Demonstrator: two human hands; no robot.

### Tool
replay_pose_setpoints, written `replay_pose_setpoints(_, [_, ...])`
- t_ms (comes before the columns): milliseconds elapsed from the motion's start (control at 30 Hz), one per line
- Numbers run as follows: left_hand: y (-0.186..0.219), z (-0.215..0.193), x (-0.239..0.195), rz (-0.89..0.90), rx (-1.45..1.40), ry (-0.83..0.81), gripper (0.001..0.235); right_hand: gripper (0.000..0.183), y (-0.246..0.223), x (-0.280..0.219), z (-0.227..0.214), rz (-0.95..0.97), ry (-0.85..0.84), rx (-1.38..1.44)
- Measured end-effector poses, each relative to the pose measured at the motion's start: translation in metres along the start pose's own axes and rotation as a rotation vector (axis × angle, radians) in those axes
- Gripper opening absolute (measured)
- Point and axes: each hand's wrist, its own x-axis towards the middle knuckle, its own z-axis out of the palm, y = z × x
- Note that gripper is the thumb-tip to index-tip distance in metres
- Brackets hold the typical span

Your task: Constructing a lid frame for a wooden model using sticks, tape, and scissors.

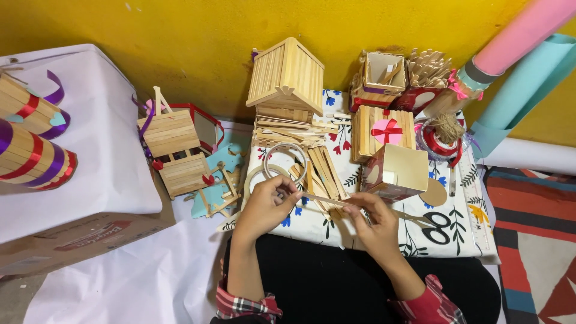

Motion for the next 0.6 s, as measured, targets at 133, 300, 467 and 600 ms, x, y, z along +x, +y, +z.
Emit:
replay_pose_setpoints(133, [-0.024, 0.009, 0.012, 0.000, -0.230, -0.041, 0.020, 0.029, -0.016, -0.004, -0.002, -0.011, 0.086, 0.084])
replay_pose_setpoints(300, [-0.011, 0.031, 0.014, -0.007, -0.658, -0.032, 0.028, 0.048, -0.011, -0.011, -0.022, -0.442, 0.131, -0.185])
replay_pose_setpoints(467, [-0.015, 0.043, 0.017, 0.080, -0.682, 0.089, 0.023, 0.051, -0.013, -0.005, -0.016, -0.440, 0.065, -0.216])
replay_pose_setpoints(600, [-0.007, 0.051, 0.014, 0.185, -0.646, 0.117, 0.033, 0.031, -0.015, -0.005, -0.015, -0.077, 0.024, 0.208])
